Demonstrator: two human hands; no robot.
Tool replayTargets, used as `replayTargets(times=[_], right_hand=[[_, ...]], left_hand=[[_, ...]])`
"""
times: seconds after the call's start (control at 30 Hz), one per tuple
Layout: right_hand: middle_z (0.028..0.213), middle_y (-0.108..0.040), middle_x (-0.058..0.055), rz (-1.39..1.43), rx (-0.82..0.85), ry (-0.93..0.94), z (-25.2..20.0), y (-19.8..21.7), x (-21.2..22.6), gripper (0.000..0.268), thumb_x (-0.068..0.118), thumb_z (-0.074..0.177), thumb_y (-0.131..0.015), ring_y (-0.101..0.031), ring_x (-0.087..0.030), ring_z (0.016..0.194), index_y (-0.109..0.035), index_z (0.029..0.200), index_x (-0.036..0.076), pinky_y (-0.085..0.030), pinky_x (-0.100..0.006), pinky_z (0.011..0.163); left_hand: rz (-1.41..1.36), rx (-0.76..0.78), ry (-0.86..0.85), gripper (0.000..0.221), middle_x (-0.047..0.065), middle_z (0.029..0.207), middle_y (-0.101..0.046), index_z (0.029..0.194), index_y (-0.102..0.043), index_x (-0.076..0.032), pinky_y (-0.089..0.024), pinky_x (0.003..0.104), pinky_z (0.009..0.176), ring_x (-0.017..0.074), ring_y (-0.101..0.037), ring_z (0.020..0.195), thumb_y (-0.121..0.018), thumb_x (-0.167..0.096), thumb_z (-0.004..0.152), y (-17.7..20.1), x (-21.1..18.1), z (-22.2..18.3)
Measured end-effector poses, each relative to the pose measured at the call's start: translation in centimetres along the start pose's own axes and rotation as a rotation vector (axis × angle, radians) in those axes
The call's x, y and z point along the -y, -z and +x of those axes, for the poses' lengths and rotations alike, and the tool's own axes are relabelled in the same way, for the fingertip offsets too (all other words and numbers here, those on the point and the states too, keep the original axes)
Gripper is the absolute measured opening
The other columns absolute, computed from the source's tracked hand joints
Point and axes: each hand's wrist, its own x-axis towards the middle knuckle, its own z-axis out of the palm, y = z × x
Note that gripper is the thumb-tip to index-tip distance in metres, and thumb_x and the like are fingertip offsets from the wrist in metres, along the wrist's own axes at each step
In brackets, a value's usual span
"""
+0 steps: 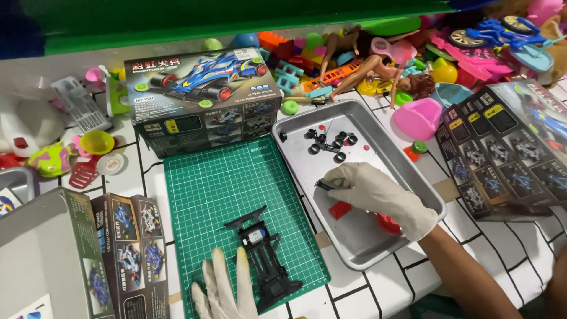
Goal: Assembling a toy car kit by unboxing components, sorting them into trays, and fitting the chassis parts together.
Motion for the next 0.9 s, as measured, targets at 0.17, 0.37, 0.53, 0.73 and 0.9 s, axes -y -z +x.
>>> replayTargets(times=[0.17, 0.37, 0.53, 0.73, 0.9], right_hand=[[0.111, -0.077, 0.008, -0.12, 0.088, -0.137, 0.6, -0.9, -0.4, 0.029, 0.02, 0.092, -0.059, -0.072, -0.013, 0.094, -0.078, 0.112, 0.028, -0.056, -0.028, 0.084], [0.086, -0.064, 0.002, -0.068, -0.185, 0.075, 2.3, -3.1, -4.8, 0.02, 0.003, 0.083, -0.05, -0.06, -0.016, 0.077, -0.062, 0.075, 0.017, -0.051, -0.03, 0.073], [0.112, -0.076, -0.002, 0.029, 0.029, -0.025, 1.1, -1.7, -2.0, 0.025, 0.005, 0.09, -0.064, -0.075, -0.016, 0.102, -0.076, 0.11, 0.014, -0.063, -0.026, 0.091], [0.118, -0.08, -0.006, -0.034, -0.125, -0.003, 0.9, 1.9, -1.3, 0.028, 0.007, 0.095, -0.061, -0.078, -0.017, 0.107, -0.077, 0.116, 0.012, -0.065, -0.028, 0.093], [0.131, -0.072, -0.004, -0.099, -0.156, -0.167, 3.3, 2.6, -3.1, 0.042, 0.015, 0.091, -0.067, -0.072, -0.02, 0.106, -0.069, 0.133, 0.02, -0.059, -0.035, 0.093]], left_hand=[[-0.052, 0.119, 0.051, 0.143, 0.012, 0.165, -0.046, 0.159, -0.041, -0.021, -0.044, 0.046, 0.117, 0.0366, -0.064, 0.136, -0.015, -0.115, 0.056, 1.0, 0.0, -0.3], [-0.061, 0.179, 0.018, 0.128, 0.012, 0.165, -0.043, 0.159, -0.04, -0.02, -0.042, 0.049, 0.116, 0.034, -0.056, 0.141, -0.008, -0.105, 0.069, 0.9, 0.1, -0.3], [-0.058, 0.077, -0.007, 0.115, 0.011, 0.152, -0.06, 0.15, -0.056, -0.021, -0.034, 0.049, 0.122, 0.0337, -0.056, 0.138, -0.005, -0.095, 0.079, 0.4, 0.1, -0.2], [-0.071, 0.045, -0.042, 0.114, 0.011, 0.149, -0.062, 0.148, -0.058, -0.02, -0.037, 0.051, 0.12, 0.0355, -0.053, 0.142, -0.004, -0.095, 0.081, 0.0, 0.4, -0.5], [0.052, -0.08, -0.108, 0.079, 0.008, 0.139, -0.069, 0.137, -0.068, -0.024, -0.048, 0.049, 0.108, 0.0336, -0.064, 0.129, -0.021, -0.073, 0.095, -1.6, 0.8, -0.6]])
